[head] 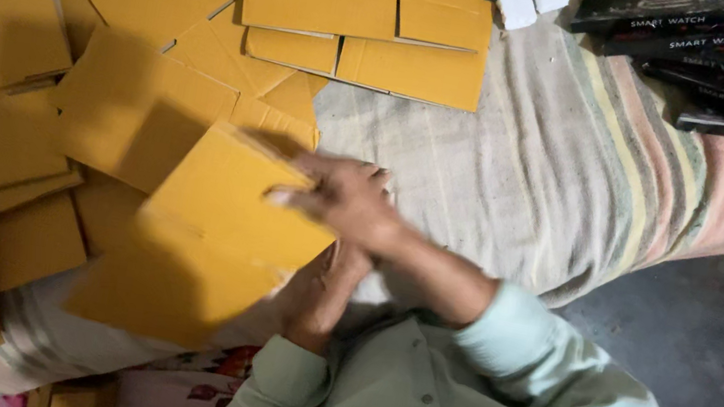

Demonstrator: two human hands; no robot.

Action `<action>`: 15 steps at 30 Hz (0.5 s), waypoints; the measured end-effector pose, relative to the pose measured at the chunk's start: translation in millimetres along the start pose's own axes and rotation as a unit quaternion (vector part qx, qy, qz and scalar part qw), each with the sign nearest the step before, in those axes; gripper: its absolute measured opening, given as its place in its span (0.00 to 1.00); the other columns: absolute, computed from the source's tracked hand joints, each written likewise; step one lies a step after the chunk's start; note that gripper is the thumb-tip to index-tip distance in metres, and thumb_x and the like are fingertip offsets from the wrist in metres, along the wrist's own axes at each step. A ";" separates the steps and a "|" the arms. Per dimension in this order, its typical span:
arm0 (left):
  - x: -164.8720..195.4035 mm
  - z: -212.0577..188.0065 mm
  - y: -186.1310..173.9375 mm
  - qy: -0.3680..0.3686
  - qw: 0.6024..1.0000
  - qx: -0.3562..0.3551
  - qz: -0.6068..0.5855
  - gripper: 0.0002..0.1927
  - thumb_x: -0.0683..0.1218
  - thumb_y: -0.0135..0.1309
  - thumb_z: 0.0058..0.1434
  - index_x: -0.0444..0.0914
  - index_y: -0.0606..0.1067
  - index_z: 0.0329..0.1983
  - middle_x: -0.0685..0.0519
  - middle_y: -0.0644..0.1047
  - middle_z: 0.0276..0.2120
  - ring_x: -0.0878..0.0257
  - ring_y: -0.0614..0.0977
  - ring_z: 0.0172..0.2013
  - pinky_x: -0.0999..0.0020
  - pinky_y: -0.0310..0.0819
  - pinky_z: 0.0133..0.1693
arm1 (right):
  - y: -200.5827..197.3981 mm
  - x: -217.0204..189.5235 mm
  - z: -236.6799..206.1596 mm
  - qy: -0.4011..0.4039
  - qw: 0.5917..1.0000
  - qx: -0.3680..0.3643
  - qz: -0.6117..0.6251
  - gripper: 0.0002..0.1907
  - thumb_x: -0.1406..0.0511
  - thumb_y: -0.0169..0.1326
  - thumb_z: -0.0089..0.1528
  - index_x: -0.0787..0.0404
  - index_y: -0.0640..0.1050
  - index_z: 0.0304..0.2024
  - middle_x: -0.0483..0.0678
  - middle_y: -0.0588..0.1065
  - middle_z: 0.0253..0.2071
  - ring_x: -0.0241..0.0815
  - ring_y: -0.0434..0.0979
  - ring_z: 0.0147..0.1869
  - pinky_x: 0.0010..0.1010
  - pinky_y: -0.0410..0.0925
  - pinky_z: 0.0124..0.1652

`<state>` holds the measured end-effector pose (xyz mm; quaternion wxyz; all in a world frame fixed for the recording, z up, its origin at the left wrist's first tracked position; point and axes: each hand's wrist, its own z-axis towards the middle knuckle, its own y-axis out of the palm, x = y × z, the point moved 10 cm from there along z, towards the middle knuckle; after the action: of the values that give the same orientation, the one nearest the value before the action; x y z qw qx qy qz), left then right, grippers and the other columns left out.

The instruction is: The person folds flat yellow cardboard cartons into open boxes, pressing the creases and side flaps flat with both hands, and stacks the finished boxes with a pile of folded cartons on the padded work surface.

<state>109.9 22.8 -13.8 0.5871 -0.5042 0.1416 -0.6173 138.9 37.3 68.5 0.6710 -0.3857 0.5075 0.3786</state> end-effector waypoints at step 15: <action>-65.6 -2.5 -47.3 -0.161 0.673 0.168 -0.702 0.27 0.60 0.39 0.78 0.31 0.69 0.61 0.48 0.73 0.57 0.56 0.72 0.59 0.60 0.62 0.66 | -221.1 43.7 -111.7 -0.111 0.935 0.267 0.204 0.10 0.67 0.55 0.74 0.67 0.78 0.54 0.46 0.78 0.50 0.36 0.76 0.54 0.31 0.68 0.59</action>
<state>67.4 91.5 -8.6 0.0692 -0.4398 -0.4566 -0.7702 303.0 -150.3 34.6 0.7094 -0.0357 0.5803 0.3983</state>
